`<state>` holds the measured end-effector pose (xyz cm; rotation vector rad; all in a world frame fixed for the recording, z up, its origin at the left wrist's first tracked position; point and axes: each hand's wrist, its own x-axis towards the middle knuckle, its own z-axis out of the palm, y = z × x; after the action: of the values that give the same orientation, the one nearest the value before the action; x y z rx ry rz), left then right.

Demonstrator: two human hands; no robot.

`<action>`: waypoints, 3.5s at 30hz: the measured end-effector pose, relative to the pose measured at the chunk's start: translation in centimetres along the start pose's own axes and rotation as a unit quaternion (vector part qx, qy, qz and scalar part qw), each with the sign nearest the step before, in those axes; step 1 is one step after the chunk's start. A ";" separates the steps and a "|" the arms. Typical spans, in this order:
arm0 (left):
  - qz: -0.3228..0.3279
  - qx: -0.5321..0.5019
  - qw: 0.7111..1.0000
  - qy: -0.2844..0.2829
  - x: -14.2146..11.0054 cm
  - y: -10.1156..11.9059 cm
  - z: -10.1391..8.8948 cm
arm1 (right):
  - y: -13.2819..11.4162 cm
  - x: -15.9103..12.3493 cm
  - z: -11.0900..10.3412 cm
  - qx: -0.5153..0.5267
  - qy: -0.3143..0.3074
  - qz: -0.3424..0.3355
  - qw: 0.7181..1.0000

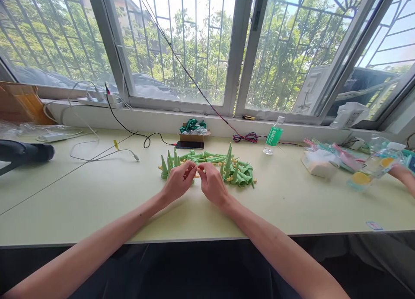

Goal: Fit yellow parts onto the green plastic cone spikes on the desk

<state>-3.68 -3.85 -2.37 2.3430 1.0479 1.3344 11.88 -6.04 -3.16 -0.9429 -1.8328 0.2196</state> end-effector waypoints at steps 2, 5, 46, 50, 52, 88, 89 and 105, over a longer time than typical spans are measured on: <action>0.000 0.003 1.000 -0.005 0.0 0.1 0.0 | 0.1 0.0 0.0 0.006 0.001 0.007 1.000; 0.005 0.008 1.000 -0.009 0.0 0.1 -0.1 | 0.1 0.0 0.1 0.009 0.000 0.016 1.000; -0.059 0.013 0.997 0.048 0.1 0.3 -0.2 | -0.1 0.2 0.0 0.012 -0.014 0.042 0.999; -0.060 0.041 0.997 0.013 0.1 0.1 -0.1 | -0.1 0.2 0.0 0.013 -0.018 0.043 0.999; -0.061 0.055 0.997 0.001 0.1 -0.1 -0.1 | 0.0 0.1 0.0 0.012 -0.019 0.043 0.999; -0.107 -0.019 0.994 0.027 0.5 0.2 -0.2 | 1.0 0.2 0.3 -0.030 -0.051 0.024 0.998; -0.109 -0.021 0.994 0.024 0.5 0.2 -0.2 | 1.1 0.2 0.3 -0.030 -0.050 0.027 0.998; -0.123 -0.072 0.990 -0.011 0.5 0.0 0.1 | 0.9 0.1 0.2 0.009 -0.069 0.068 0.995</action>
<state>-3.48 -3.49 -2.13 2.0427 1.1500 1.2448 12.18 -5.30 -3.65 -1.0640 -1.8896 0.3944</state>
